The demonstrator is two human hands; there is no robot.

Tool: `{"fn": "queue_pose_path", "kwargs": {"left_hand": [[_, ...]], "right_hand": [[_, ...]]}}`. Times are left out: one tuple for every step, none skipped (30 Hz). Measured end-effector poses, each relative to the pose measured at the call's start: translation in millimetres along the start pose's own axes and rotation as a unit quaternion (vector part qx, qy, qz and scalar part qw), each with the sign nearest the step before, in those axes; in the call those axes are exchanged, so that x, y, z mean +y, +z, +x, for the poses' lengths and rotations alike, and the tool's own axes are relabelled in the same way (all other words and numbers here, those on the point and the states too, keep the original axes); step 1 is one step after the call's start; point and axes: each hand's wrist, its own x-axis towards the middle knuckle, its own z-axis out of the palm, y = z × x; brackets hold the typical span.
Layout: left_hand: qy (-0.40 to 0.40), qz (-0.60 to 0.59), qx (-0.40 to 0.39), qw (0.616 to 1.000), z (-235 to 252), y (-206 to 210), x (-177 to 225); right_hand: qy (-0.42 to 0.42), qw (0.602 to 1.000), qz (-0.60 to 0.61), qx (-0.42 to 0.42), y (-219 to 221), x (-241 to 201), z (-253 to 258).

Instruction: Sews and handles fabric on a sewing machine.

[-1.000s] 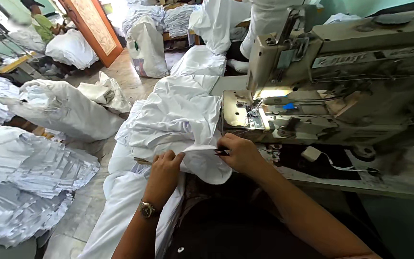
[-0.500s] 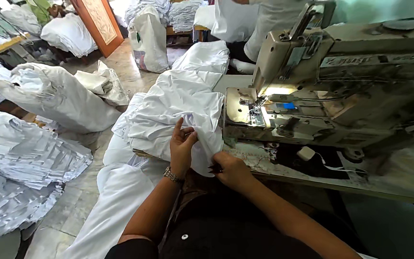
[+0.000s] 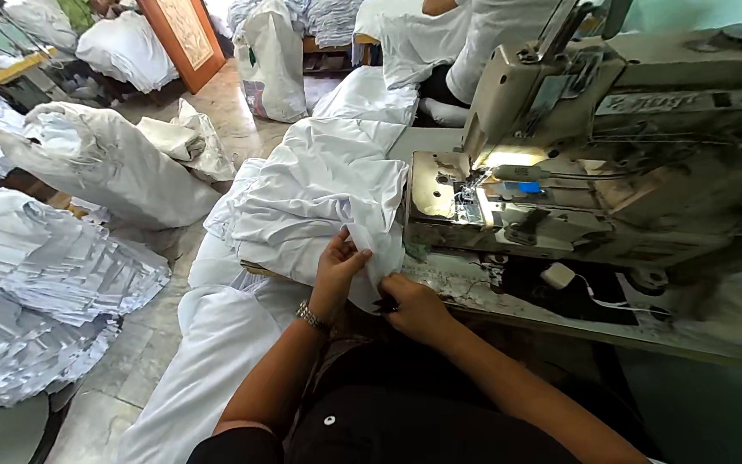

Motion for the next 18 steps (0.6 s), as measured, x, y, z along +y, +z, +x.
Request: {"fn": "queue_pose_path", "kwargs": {"left_hand": [[0.003, 0.003, -0.014, 1.000, 8, 1, 2], [0.014, 0.007, -0.032, 0.999, 13, 5, 6], [0.037, 0.020, -0.053, 0.998, 17, 11, 11], [0.069, 0.042, -0.076, 0.994, 21, 18, 15], [0.094, 0.070, -0.096, 0.988, 28, 23, 17], [0.107, 0.104, -0.104, 0.983, 37, 26, 14], [0.101, 0.141, -0.098, 0.980, 47, 27, 7], [0.079, 0.173, -0.083, 0.978, 56, 26, -1], [0.056, 0.185, -0.067, 0.979, 62, 27, -8], [0.042, 0.186, -0.053, 0.980, 66, 29, -12], [0.038, 0.180, -0.045, 0.982, 67, 33, -12], [0.038, 0.166, -0.044, 0.984, 65, 37, -11], [0.039, 0.151, -0.043, 0.987, 60, 40, -11], [0.041, 0.132, -0.042, 0.990, 56, 43, -10], [0.044, 0.112, -0.044, 0.992, 53, 44, -10], [0.047, 0.095, -0.048, 0.993, 51, 45, -8], [0.048, 0.081, -0.054, 0.994, 50, 46, -7], [0.045, 0.069, -0.064, 0.994, 48, 48, -5]], "right_hand": [[0.003, 1.000, -0.006, 0.012, -1, 1, 1], [0.006, 0.999, -0.014, 0.033, -4, 3, 2], [0.009, 0.998, -0.026, 0.060, -7, 6, 2], [0.011, 0.995, -0.042, 0.092, -12, 10, 3], [0.017, 0.991, -0.060, 0.118, -15, 15, 3], [0.032, 0.988, -0.075, 0.129, -17, 20, 3], [0.058, 0.988, -0.080, 0.119, -18, 25, 3], [0.094, 0.989, -0.076, 0.089, -19, 29, 2], [0.131, 0.988, -0.063, 0.053, -19, 32, 2], [0.155, 0.986, -0.048, 0.031, -21, 35, 2], [0.165, 0.985, -0.031, 0.031, -23, 37, 1], [0.171, 0.984, -0.009, 0.040, -26, 37, -1], [0.174, 0.983, 0.016, 0.057, -28, 37, -4], [0.177, 0.980, 0.050, 0.077, -32, 36, -7], [0.176, 0.975, 0.086, 0.104, -36, 35, -9], [0.170, 0.969, 0.123, 0.127, -40, 34, -10], [0.155, 0.964, 0.157, 0.148, -42, 35, -10], [0.140, 0.958, 0.186, 0.166, -44, 36, -11]]}}
